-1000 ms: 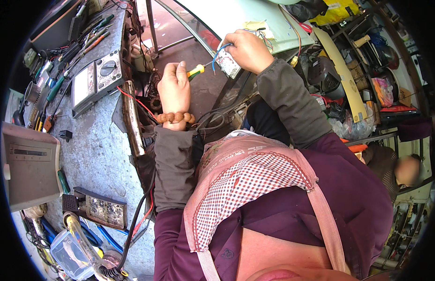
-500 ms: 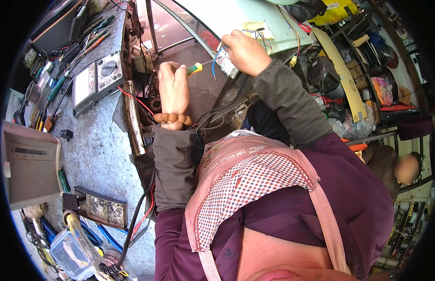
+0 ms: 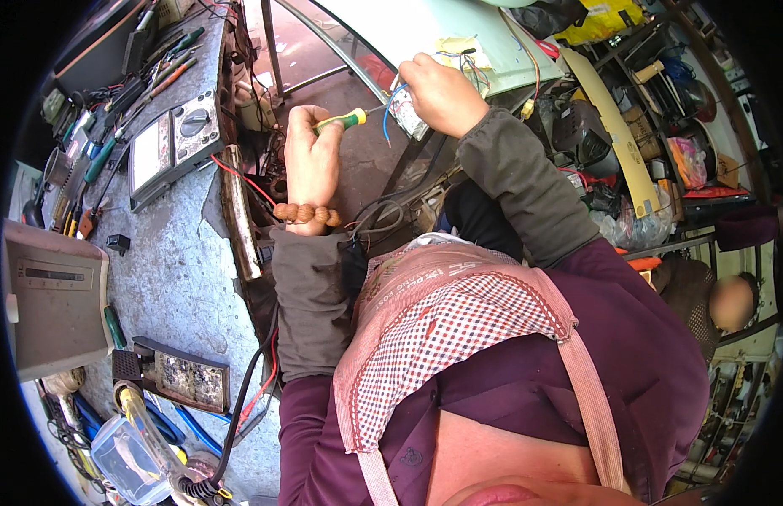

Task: The person strips and twists wires, then uses a screwdriver to connect them to a small circuit board inside a disassembled device. They handle pliers, a screwdriver, and various colored wires while working at a cluttered electronics workbench.

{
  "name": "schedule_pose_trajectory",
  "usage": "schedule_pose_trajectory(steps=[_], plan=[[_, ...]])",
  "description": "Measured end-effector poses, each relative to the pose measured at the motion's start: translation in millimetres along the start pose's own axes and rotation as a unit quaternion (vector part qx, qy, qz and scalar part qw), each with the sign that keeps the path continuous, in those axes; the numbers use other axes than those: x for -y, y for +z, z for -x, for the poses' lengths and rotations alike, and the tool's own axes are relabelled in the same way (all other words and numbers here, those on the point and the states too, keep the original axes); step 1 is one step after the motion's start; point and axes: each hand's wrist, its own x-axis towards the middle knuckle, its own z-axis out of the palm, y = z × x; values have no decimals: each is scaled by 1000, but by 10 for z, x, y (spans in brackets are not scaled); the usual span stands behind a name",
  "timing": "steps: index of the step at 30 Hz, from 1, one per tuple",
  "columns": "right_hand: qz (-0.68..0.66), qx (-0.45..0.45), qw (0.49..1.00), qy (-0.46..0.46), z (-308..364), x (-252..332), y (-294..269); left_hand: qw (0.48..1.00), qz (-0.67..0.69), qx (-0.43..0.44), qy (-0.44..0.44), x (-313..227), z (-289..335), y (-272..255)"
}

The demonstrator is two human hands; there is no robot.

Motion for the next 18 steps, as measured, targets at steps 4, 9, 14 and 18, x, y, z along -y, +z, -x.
schedule_pose_trajectory(steps=[4,9,14,18], plan=[[1,11,1000,3,25,-11,-16,996,-9,33,-85,-92,-10,20],[-4,15,1000,8,-4,38,-30,999,-22,-14,25,80,12,51],[6,25,999,20,14,40,-44,975,153,87,-135,-205,37,-62],[2,7,1000,14,15,29,-30,986,30,89,-140,-66,-48,-37]])
